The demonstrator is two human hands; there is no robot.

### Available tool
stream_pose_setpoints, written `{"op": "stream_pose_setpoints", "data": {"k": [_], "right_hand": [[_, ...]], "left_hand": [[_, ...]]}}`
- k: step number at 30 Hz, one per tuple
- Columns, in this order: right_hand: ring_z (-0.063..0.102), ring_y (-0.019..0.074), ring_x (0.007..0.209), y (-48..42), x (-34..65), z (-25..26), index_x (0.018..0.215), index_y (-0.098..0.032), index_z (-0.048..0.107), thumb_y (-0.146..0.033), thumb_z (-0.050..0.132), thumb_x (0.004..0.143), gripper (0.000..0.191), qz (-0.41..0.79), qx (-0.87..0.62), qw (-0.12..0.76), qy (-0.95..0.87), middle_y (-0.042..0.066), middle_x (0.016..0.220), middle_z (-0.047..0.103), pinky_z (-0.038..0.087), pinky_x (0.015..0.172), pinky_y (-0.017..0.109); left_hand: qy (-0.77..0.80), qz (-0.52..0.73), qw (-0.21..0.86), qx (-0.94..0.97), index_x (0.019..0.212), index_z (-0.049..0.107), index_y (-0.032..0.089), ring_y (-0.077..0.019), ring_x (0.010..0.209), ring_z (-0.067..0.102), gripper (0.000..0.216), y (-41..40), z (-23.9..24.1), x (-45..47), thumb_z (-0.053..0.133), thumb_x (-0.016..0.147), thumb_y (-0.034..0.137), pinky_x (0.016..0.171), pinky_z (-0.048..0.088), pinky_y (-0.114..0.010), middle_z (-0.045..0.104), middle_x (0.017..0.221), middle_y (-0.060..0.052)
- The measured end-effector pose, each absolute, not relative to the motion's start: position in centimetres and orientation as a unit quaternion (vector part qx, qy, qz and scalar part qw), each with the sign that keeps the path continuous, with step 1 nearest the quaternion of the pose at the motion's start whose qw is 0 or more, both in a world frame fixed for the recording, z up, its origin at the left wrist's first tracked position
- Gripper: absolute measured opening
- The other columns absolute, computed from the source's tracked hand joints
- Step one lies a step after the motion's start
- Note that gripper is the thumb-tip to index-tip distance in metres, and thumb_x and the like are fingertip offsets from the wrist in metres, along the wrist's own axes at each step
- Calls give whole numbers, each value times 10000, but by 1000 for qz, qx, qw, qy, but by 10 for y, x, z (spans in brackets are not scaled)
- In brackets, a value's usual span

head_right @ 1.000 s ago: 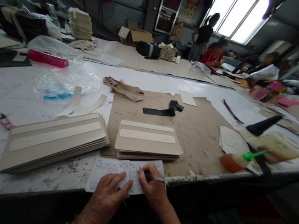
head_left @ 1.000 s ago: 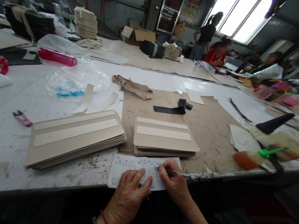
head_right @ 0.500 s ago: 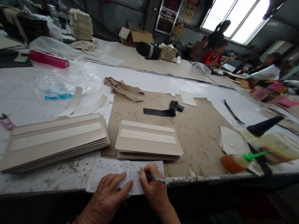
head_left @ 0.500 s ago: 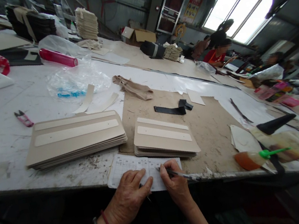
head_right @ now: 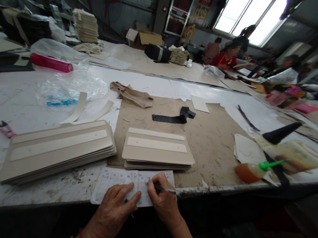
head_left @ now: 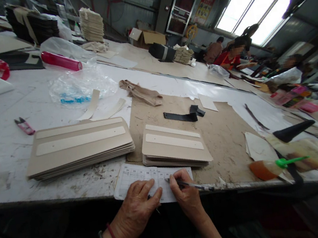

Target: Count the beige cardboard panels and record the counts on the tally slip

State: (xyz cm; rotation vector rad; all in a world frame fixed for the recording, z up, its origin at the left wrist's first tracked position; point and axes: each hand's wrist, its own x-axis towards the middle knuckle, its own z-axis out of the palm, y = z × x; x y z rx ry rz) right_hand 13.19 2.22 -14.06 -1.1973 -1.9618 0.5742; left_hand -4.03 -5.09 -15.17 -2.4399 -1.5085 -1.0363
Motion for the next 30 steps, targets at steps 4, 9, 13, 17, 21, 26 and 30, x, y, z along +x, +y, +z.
{"op": "stream_pose_setpoints", "data": {"k": [4,9,13,17,21,26,30], "right_hand": [[466,106,581,22,134,-142,718,-199,458,-231,466,864,150,223,-468,398,-757,-36,642,450,399,571,231],[468,106,581,22,136,-144,734,-199,455,-249,461,880,154,230,-481,411,-739,-34,650,446,411,565,227],[474,110,585,21,134,-143,728,-200,459,-271,464,882,169,220,-483,397,-749,-31,652,455,412,574,238],[484,112,576,21,133,-141,734,-202,460,-269,462,879,160,212,-480,380,-762,-33,636,471,410,568,238],[488,113,578,21,133,-140,732,-202,460,-265,458,875,156,203,-484,377,-763,-33,632,477,410,569,235],[475,109,565,20,134,-140,721,-202,457,-257,458,869,158,196,-480,378,-767,-36,627,465,401,558,229],[479,111,566,21,133,-141,714,-203,454,-258,455,871,166,200,-487,382,-760,-36,622,464,406,564,233]], "left_hand": [[-491,-342,54,-800,1137,568,163,-250,1033,445,279,-51,-153,-40,505,865,143,864,460,-433,498,1148,-118],[-493,-346,54,-797,1130,574,168,-247,1022,448,273,-50,-153,-40,520,862,164,859,459,-430,502,1141,-116],[-489,-350,57,-797,1130,574,169,-244,1019,451,271,-50,-153,-41,498,870,152,855,459,-423,504,1138,-116],[-491,-348,51,-797,1138,570,173,-245,1032,448,277,-51,-153,-41,500,871,156,872,450,-427,504,1145,-112],[-490,-347,52,-798,1132,572,170,-249,1029,448,271,-51,-153,-41,488,874,155,867,451,-431,503,1144,-114],[-491,-342,48,-800,1145,566,169,-256,1032,446,289,-51,-154,-41,501,865,147,865,454,-443,495,1157,-118],[-490,-344,51,-799,1128,574,163,-253,1021,448,282,-51,-152,-40,509,856,132,851,462,-434,499,1143,-118]]}}
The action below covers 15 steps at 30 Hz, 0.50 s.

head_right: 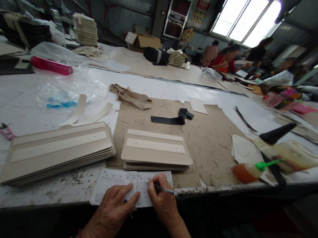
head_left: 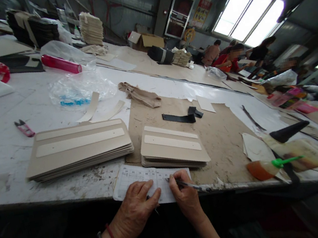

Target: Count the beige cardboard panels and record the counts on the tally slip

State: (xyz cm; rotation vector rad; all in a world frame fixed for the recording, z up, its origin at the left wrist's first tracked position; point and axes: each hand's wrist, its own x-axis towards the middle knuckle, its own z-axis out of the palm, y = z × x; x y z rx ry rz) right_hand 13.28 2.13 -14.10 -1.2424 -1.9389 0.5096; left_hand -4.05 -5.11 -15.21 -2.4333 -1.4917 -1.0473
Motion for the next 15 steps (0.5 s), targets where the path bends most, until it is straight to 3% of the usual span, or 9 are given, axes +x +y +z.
{"op": "stream_pose_setpoints", "data": {"k": [15], "right_hand": [[462,111,556,20,134,-142,711,-206,443,-239,460,853,146,211,-486,379,-759,-41,612,452,383,566,236]], "left_hand": [[-493,-339,55,-800,1135,577,167,-261,1028,449,281,-51,-154,-40,508,863,151,860,455,-443,500,1154,-122]]}}
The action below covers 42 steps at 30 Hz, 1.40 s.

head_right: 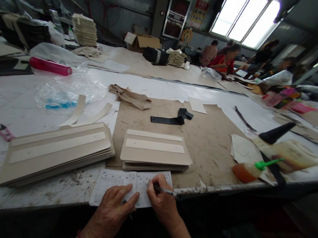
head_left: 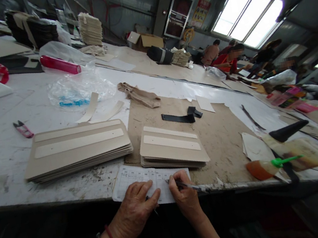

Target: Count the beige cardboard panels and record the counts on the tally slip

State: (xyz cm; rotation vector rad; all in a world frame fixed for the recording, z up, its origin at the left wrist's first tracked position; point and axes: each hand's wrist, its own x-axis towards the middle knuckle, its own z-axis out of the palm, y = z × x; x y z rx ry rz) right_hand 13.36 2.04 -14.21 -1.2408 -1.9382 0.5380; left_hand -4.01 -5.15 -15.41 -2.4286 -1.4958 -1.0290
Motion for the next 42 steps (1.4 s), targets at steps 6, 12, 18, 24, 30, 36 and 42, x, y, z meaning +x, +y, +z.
{"op": "stream_pose_setpoints", "data": {"k": [6,12,18,24,30,36,42], "right_hand": [[475,119,576,25,137,-140,710,-202,456,-338,482,863,206,321,-511,445,-662,-34,620,472,403,563,240],[477,115,563,28,147,-134,719,-201,453,-395,499,858,243,359,-520,448,-632,-39,608,479,408,555,237],[484,114,604,22,147,-135,722,-198,478,-331,474,868,198,293,-485,402,-719,-28,654,472,408,584,224],[492,116,608,22,146,-141,733,-201,472,-314,466,875,181,254,-480,382,-748,-29,656,480,407,590,224],[486,114,587,23,144,-139,736,-201,465,-308,458,875,175,248,-482,376,-752,-34,637,477,399,576,224],[484,111,593,26,150,-136,731,-203,464,-328,460,881,195,245,-496,401,-730,-30,654,472,406,567,217],[492,115,593,25,149,-139,741,-205,465,-332,454,887,194,227,-494,373,-752,-30,652,481,407,576,224]], "left_hand": [[-490,-343,55,-799,1127,579,169,-253,1022,456,275,-50,-151,-40,501,864,144,856,460,-426,512,1134,-117],[-484,-350,58,-800,1113,583,161,-254,1009,457,264,-50,-150,-40,517,857,162,838,466,-429,513,1115,-120],[-488,-337,62,-803,1136,569,165,-259,1017,445,288,-51,-154,-40,525,851,160,842,463,-440,496,1143,-125],[-485,-344,62,-801,1128,573,166,-256,1010,449,282,-52,-154,-41,536,848,167,847,459,-439,497,1135,-124],[-491,-338,65,-801,1130,573,175,-255,1013,448,281,-50,-152,-40,524,854,173,847,461,-432,500,1133,-116],[-489,-340,65,-801,1128,573,172,-256,1015,447,275,-49,-153,-40,500,863,163,842,465,-433,497,1134,-120],[-492,-337,58,-801,1136,571,177,-253,1012,450,279,-52,-152,-40,494,868,164,848,461,-430,496,1141,-119]]}}
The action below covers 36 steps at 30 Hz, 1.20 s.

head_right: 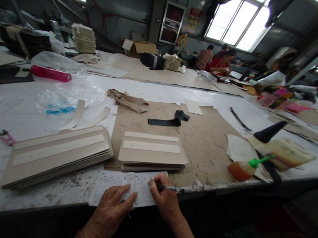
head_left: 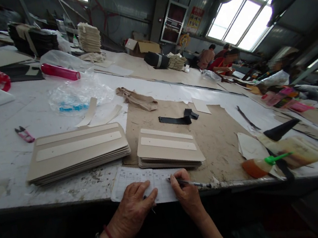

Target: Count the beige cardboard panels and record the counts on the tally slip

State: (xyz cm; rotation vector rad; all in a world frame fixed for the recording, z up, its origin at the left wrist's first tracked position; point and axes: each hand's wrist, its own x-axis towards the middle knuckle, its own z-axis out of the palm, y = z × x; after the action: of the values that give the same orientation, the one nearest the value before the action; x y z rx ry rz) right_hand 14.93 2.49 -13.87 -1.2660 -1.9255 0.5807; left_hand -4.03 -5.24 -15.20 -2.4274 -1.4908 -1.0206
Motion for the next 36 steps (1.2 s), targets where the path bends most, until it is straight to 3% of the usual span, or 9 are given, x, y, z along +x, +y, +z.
{"op": "stream_pose_setpoints", "data": {"k": [36], "right_hand": [[463,106,565,26,148,-141,706,-209,433,-283,438,874,184,202,-497,401,-743,-42,629,443,397,560,221]], "left_hand": [[-491,-340,63,-799,1133,579,182,-248,1024,452,270,-51,-153,-40,481,882,192,856,462,-420,506,1143,-113]]}}
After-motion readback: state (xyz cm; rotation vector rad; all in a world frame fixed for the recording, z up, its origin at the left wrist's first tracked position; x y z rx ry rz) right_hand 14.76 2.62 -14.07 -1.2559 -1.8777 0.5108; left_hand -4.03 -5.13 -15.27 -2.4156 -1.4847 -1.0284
